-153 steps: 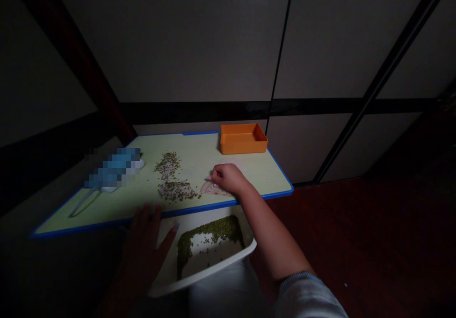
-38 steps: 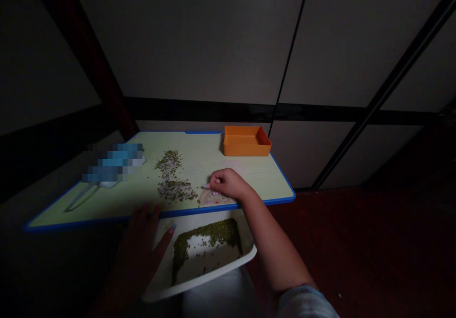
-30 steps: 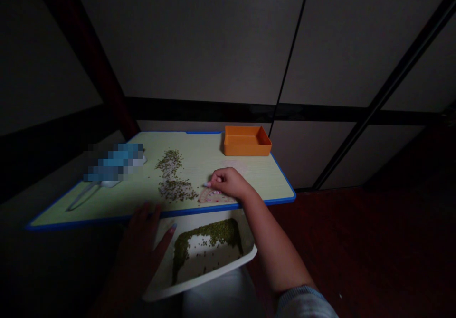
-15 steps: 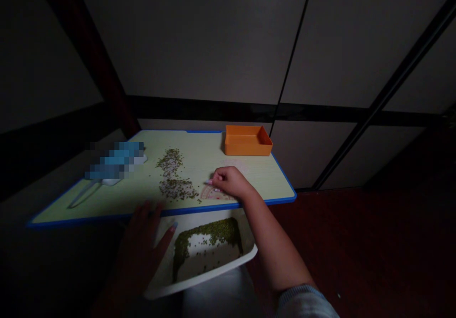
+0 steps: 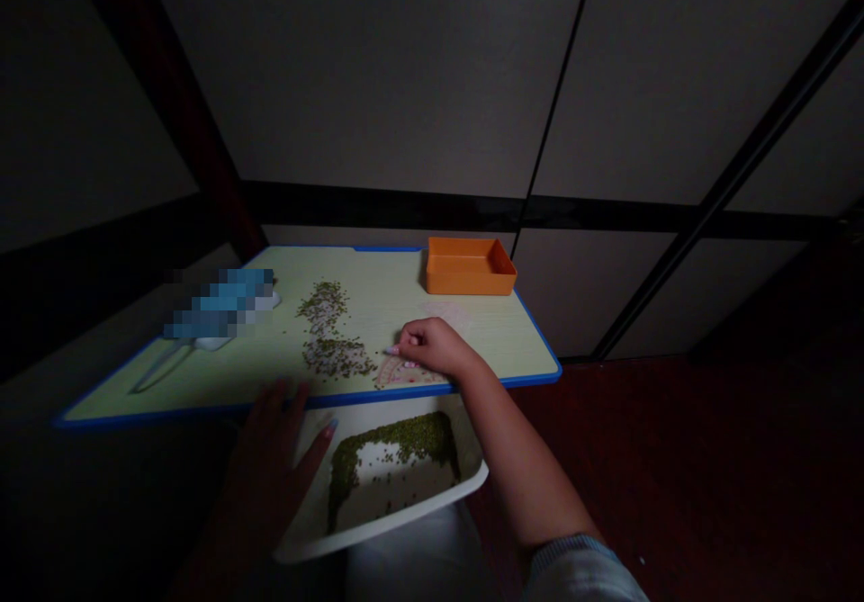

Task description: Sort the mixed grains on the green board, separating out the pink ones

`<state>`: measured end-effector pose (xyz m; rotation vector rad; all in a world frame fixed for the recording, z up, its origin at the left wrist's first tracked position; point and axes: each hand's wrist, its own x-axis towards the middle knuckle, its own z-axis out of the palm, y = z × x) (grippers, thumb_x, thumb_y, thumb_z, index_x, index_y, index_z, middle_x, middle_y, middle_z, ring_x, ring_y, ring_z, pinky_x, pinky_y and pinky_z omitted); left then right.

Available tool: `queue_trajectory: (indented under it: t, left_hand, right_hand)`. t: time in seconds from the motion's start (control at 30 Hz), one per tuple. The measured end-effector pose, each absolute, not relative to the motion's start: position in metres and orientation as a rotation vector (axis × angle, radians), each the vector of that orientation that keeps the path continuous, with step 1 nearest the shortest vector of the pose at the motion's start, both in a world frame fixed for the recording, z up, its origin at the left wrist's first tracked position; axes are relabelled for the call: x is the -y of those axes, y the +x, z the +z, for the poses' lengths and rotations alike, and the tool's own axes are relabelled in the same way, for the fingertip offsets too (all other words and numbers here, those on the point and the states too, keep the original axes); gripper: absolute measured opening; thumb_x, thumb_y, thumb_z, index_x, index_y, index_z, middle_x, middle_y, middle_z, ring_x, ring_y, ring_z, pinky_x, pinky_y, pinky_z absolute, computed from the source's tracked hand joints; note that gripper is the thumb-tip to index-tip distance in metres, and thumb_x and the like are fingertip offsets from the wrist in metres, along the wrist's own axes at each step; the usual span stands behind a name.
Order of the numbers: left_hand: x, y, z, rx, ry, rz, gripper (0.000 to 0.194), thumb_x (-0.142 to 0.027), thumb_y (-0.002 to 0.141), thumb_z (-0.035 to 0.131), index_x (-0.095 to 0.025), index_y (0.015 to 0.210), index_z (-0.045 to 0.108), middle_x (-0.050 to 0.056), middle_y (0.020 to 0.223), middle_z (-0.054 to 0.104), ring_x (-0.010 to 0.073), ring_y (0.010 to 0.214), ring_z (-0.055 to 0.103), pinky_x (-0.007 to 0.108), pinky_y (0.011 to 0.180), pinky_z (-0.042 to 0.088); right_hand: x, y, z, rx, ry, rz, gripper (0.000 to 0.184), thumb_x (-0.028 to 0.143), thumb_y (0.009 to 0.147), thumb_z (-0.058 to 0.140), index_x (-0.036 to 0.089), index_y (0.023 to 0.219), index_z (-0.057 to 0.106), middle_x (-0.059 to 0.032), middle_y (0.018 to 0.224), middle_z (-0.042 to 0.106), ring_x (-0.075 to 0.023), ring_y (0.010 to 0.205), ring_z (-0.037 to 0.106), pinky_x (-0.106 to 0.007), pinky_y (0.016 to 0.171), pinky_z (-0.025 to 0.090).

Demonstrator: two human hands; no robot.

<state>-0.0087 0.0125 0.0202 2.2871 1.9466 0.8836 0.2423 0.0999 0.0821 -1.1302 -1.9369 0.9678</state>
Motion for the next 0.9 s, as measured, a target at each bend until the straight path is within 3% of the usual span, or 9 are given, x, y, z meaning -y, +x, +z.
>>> queue_trajectory:
  t: [0.2,0.43,0.77,0.9]
  left_hand:
    - [-0.0119,-0.0074,0.0194,-1.923,2.256,0.950,0.064,-0.053,0.084,0.036,-0.019,0.138,0.037,0.014,0.151,0.030,0.0309,0.142,0.022,0.054,0.111,0.029]
    - [-0.0119,-0.0073,0.0219,-1.946,2.269,0.875,0.067,-0.055,0.085,0.032,-0.012,0.136,0.040,0.019,0.150,0.030,0.0326,0.141,0.022,0.054,0.111,0.029]
    - [-0.0131,-0.0083,0.0164,-1.946,2.288,0.920,0.065,-0.054,0.085,0.034,-0.017,0.138,0.037,0.016,0.151,0.029,0.0305,0.142,0.021,0.054,0.109,0.031]
    - [-0.0132,-0.0069,0.0176,-1.963,2.286,0.898,0.067,-0.055,0.085,0.032,-0.014,0.137,0.039,0.019,0.150,0.030,0.0325,0.142,0.022,0.055,0.108,0.032]
  right_hand:
    - [-0.1005,0.2425,0.0814,1.942,-1.116,1.024,0.035,0.046,0.074,0.068,0.015,0.063,0.056,0.0046,0.054,0.049,-0.0066,0.050,0.039,-0.020,0.048,0.028]
    - [-0.0992,0.2427,0.0826,1.931,-1.126,0.977,0.029,0.039,0.076,0.065,0.015,0.063,0.055,0.0056,0.053,0.044,-0.0065,0.050,0.036,-0.020,0.049,0.026]
    - [-0.0985,0.2394,0.0818,1.966,-1.095,0.936,0.031,0.037,0.079,0.062,0.016,0.061,0.049,0.0059,0.053,0.043,-0.0067,0.051,0.036,-0.020,0.050,0.027]
    - [-0.0986,0.2373,0.0828,2.007,-1.099,0.888,0.029,0.035,0.080,0.061,0.016,0.061,0.049,0.0051,0.053,0.046,-0.0071,0.051,0.037,-0.020,0.051,0.027]
